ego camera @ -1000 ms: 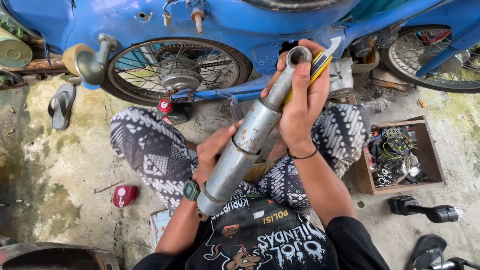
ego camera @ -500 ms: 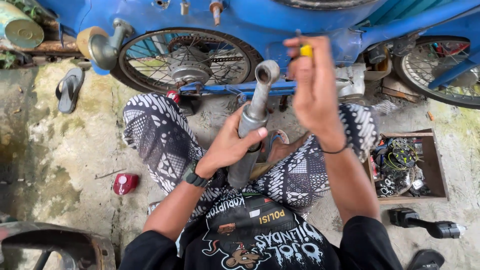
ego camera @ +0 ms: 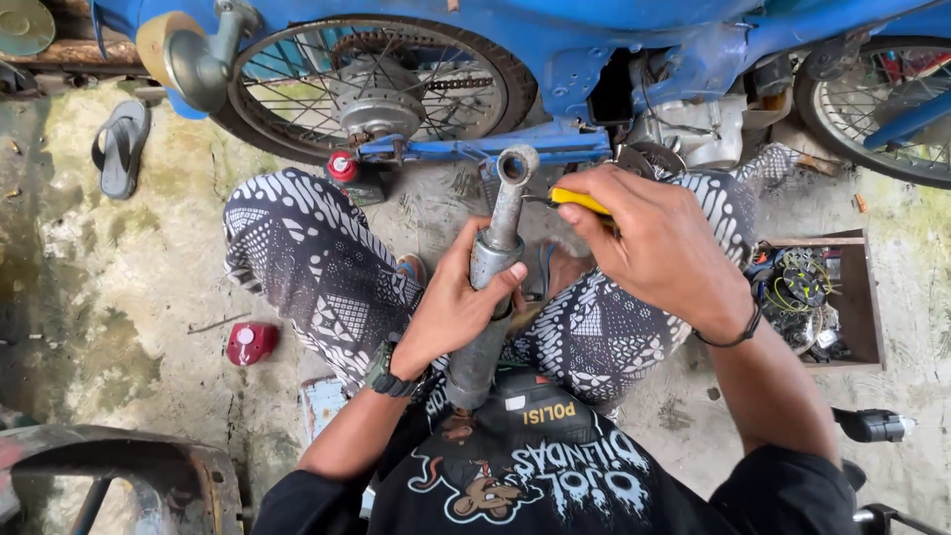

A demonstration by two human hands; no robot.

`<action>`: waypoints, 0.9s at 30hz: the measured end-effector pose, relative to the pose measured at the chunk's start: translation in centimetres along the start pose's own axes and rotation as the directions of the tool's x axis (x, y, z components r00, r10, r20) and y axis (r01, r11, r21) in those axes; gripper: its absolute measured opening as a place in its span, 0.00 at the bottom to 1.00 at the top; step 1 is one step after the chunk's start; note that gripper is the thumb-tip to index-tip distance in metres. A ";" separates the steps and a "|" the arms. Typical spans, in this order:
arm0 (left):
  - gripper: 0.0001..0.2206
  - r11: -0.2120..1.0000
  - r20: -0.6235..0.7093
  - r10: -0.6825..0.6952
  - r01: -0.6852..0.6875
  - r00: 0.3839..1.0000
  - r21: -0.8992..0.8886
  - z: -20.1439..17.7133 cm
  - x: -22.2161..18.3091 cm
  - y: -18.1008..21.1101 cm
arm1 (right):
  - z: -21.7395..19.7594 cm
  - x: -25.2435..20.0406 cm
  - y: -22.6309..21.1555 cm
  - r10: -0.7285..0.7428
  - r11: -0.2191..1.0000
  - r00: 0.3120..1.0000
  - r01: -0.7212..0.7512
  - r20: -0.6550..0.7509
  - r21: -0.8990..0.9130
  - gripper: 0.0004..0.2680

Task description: Cleaning a motorcycle shock absorber by scraping the surface with a small hand tool to remove dirt or old paint.

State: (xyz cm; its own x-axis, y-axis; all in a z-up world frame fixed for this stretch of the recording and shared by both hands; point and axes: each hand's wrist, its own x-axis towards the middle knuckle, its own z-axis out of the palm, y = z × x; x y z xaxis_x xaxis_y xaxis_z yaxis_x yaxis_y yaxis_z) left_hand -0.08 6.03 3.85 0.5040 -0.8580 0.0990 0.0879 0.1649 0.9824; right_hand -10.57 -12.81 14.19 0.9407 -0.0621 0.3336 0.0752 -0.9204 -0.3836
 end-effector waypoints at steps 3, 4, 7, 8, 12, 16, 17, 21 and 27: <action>0.12 0.996 -0.002 0.031 -0.031 1.000 -0.089 0.3 -0.1 -1.1 | 0.7 0.3 0.2 -0.016 0.997 1.000 0.017 0.009 -0.076 0.07; 0.12 0.995 -0.015 0.035 -0.036 0.999 -0.092 0.4 0.1 -1.1 | 0.9 0.3 0.6 -0.029 0.986 0.999 0.026 -0.015 -0.162 0.07; 0.12 0.994 -0.043 0.034 -0.038 0.998 -0.099 0.5 0.4 -1.2 | 1.0 0.1 1.4 -0.067 0.936 0.997 0.052 -0.032 -0.348 0.06; 0.11 0.995 -0.052 0.048 -0.052 0.997 -0.090 0.4 0.6 -1.3 | 1.0 0.1 1.6 -0.104 0.888 0.994 0.074 -0.042 -0.454 0.06; 0.11 0.997 -0.047 0.025 -0.029 0.999 -0.072 0.7 0.5 -1.3 | 1.3 -0.1 2.4 -0.114 0.882 0.993 0.093 -0.016 -0.463 0.07; 0.09 0.997 -0.036 -0.002 0.000 0.999 -0.073 0.9 1.0 -1.9 | 1.2 0.0 3.1 -0.162 0.882 0.987 0.133 -0.025 -0.453 0.07; 0.09 0.997 -0.035 -0.007 0.004 0.999 -0.073 1.0 1.1 -2.0 | 1.2 -0.1 3.3 -0.169 0.876 0.985 0.138 -0.027 -0.463 0.08; 0.08 1.000 -0.051 -0.005 0.005 0.999 -0.003 1.5 1.6 -0.4 | 0.6 -0.5 3.7 -0.158 0.867 0.987 0.133 -0.012 -0.480 0.07; 0.11 0.989 -0.011 -0.023 0.025 1.000 0.146 1.3 2.8 -0.1 | 1.7 -2.5 5.0 -0.142 0.961 0.988 0.123 -0.059 -0.247 0.09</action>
State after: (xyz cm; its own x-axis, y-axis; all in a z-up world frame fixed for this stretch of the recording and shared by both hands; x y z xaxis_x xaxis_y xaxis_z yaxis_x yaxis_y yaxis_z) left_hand 0.20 2.97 4.25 0.5112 -0.8562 0.0744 -0.0260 0.0712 0.9971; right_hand -11.99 -16.59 9.95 0.8991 0.0462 0.4352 0.1063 -0.9877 -0.1147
